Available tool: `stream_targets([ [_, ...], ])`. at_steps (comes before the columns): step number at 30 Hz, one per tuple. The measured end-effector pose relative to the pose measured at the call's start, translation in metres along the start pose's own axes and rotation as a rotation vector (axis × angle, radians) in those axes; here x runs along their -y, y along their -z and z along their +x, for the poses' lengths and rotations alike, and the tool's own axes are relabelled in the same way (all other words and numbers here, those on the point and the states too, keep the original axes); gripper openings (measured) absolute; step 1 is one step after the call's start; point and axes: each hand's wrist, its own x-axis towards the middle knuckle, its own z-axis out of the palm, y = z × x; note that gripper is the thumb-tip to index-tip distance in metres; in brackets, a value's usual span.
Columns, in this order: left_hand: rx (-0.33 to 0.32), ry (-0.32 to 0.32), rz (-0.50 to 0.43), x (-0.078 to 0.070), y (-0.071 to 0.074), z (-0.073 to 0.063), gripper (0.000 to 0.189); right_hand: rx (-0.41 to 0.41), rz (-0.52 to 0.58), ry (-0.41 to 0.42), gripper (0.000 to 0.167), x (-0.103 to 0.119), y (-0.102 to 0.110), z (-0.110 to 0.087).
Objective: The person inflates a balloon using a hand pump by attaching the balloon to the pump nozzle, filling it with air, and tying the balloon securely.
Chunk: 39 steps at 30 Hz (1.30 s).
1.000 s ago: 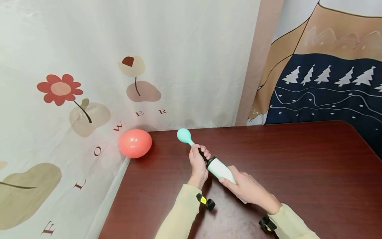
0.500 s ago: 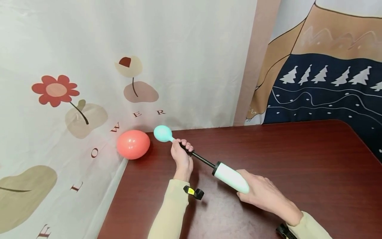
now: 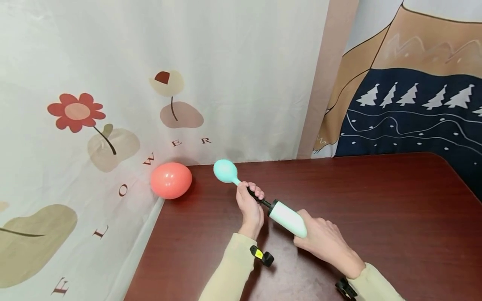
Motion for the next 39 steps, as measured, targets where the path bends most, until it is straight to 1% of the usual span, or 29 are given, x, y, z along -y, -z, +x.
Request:
stream_targets([
  [3,0.018,0.028,0.041,0.005,-0.002,-0.006,0.029,-0.019,0.004,0.006,0.051,0.006,-0.004,0.006],
  [5,0.013,0.042,0.069,0.007,-0.002,-0.006,0.029,-0.018,0.019,0.003,0.050,0.008,-0.007,0.007],
  [7,-0.004,0.055,0.088,0.006,-0.001,-0.002,0.028,-0.009,0.040,-0.002,0.049,0.009,-0.009,0.006],
  [9,-0.021,0.076,0.106,0.003,0.001,0.003,0.026,0.001,0.058,-0.005,0.050,0.010,-0.010,0.004],
  [12,-0.057,0.087,0.101,-0.004,0.006,0.014,0.025,0.017,0.069,-0.009,0.052,0.010,-0.010,-0.002],
  [15,-0.099,0.062,0.069,-0.014,0.012,0.027,0.024,0.042,0.062,-0.016,0.053,0.007,-0.004,-0.011],
  [17,-0.116,0.045,0.050,-0.020,0.016,0.033,0.024,0.059,0.057,-0.012,0.053,0.004,0.001,-0.018],
  [20,-0.113,0.050,0.024,-0.025,0.019,0.036,0.023,0.066,0.057,0.015,0.051,-0.003,0.007,-0.026],
  [23,-0.097,0.076,0.009,-0.021,0.020,0.030,0.025,0.056,0.056,0.063,0.047,-0.011,0.008,-0.028],
  [26,-0.095,0.074,-0.009,-0.015,0.019,0.022,0.026,0.054,0.054,0.085,0.045,-0.015,0.005,-0.027],
  [30,-0.054,0.055,-0.005,-0.006,0.014,0.010,0.022,0.053,0.047,0.060,0.047,-0.010,-0.003,-0.019],
  [34,0.007,0.071,0.050,0.003,0.006,-0.003,0.021,0.043,0.046,0.032,0.048,-0.002,-0.007,-0.009],
  [36,0.012,0.077,0.073,0.007,0.005,-0.008,0.022,0.037,0.043,0.028,0.049,0.003,-0.008,-0.005],
  [39,-0.008,0.076,0.101,0.008,0.006,-0.010,0.023,0.041,0.052,0.020,0.051,0.008,-0.011,0.000],
])
